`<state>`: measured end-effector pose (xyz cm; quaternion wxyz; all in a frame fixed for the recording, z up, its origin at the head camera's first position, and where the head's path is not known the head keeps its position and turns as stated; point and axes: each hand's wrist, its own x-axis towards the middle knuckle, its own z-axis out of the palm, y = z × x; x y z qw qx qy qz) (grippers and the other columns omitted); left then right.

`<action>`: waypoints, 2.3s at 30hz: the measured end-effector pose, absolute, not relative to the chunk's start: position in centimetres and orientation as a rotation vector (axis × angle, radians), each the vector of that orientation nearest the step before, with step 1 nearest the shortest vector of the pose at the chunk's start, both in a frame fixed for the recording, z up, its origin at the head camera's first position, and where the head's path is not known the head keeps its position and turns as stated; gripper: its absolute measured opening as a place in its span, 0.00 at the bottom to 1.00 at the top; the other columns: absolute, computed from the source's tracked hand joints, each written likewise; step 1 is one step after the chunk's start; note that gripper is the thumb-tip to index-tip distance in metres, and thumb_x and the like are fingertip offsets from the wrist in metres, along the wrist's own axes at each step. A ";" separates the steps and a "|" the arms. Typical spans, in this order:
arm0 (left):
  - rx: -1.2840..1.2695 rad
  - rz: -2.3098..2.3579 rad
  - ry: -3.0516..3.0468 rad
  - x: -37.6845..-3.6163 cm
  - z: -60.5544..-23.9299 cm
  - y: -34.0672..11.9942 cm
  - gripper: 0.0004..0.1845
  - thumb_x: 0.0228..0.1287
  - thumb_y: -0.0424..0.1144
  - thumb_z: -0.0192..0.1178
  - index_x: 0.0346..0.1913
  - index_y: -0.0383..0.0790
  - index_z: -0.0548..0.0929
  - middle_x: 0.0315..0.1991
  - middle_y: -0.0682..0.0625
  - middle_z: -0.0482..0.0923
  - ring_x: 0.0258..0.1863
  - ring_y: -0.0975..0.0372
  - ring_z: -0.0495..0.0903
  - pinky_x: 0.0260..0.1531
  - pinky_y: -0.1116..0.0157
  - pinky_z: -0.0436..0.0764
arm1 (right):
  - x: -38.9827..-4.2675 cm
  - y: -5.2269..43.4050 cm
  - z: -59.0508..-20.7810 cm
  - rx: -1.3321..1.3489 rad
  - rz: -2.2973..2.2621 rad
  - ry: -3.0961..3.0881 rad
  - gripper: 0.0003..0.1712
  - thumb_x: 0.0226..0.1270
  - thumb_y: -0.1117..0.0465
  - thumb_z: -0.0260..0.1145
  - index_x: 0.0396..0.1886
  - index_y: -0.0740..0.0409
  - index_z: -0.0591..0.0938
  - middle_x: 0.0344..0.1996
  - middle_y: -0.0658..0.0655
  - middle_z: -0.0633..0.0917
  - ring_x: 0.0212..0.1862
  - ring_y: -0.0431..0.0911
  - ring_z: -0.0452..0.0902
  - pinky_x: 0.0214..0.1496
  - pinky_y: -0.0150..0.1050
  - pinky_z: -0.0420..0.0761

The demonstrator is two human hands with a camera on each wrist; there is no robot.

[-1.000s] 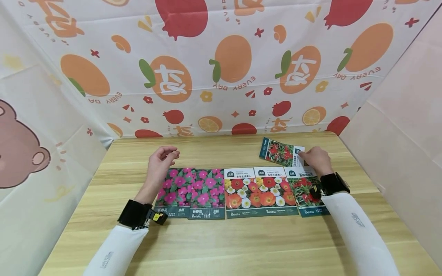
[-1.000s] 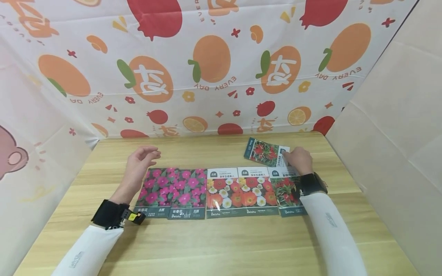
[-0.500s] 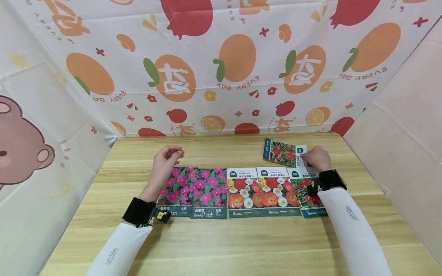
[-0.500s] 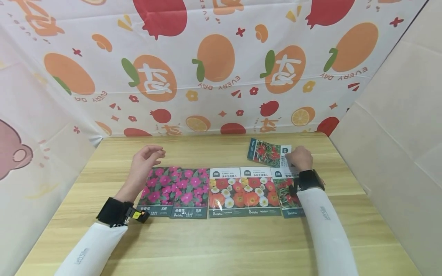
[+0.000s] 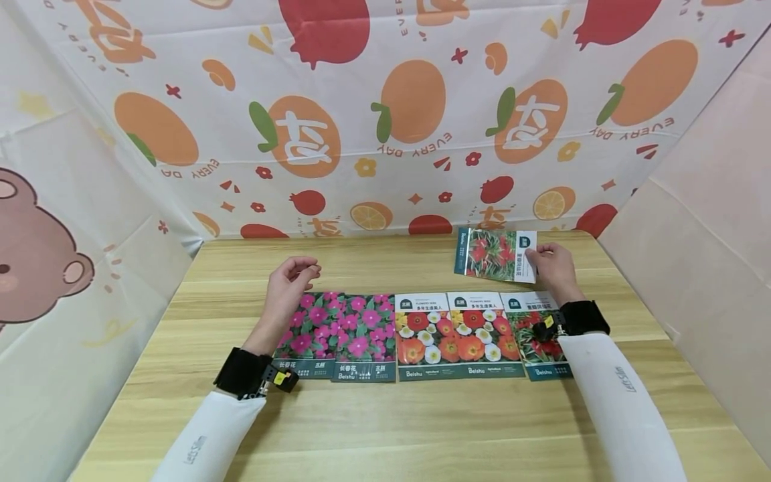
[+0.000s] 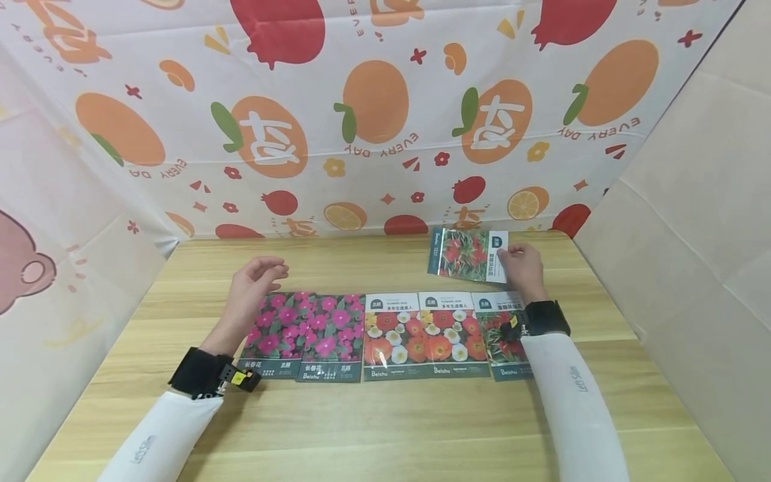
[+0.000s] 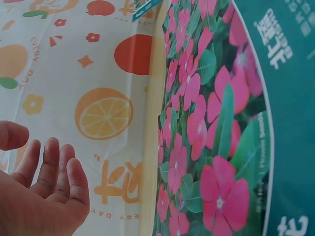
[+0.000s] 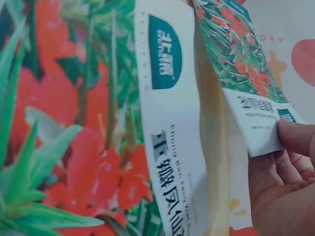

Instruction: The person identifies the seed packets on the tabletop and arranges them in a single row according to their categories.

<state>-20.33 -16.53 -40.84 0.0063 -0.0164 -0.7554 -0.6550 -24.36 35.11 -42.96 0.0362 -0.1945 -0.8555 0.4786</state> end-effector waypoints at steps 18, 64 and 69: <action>-0.074 -2.042 -2.352 -20.4 -40.9 -16.5 0.18 0.82 0.42 0.53 0.63 0.32 0.75 0.58 0.39 0.79 0.54 0.59 0.78 0.56 0.62 0.77 | -23.5 34.4 -42.0 -0.533 1.608 -2.536 0.30 0.80 0.44 0.60 0.63 0.65 0.72 0.49 0.58 0.80 0.44 0.43 0.74 0.44 0.33 0.74; -0.451 -2.180 -2.796 -19.9 -42.2 -6.2 0.20 0.75 0.34 0.62 0.65 0.33 0.79 0.48 0.45 0.86 0.47 0.59 0.84 0.51 0.61 0.82 | -21.8 22.0 -38.5 0.141 1.592 -2.771 0.22 0.77 0.48 0.66 0.57 0.61 0.84 0.45 0.61 0.87 0.42 0.50 0.81 0.44 0.34 0.80; -0.449 -2.218 -2.727 -19.9 -42.6 -6.4 0.18 0.76 0.33 0.60 0.64 0.32 0.79 0.49 0.43 0.85 0.46 0.58 0.84 0.46 0.63 0.80 | -21.6 22.2 -38.7 0.060 1.661 -2.689 0.30 0.76 0.42 0.65 0.61 0.63 0.83 0.47 0.63 0.87 0.45 0.50 0.82 0.51 0.38 0.81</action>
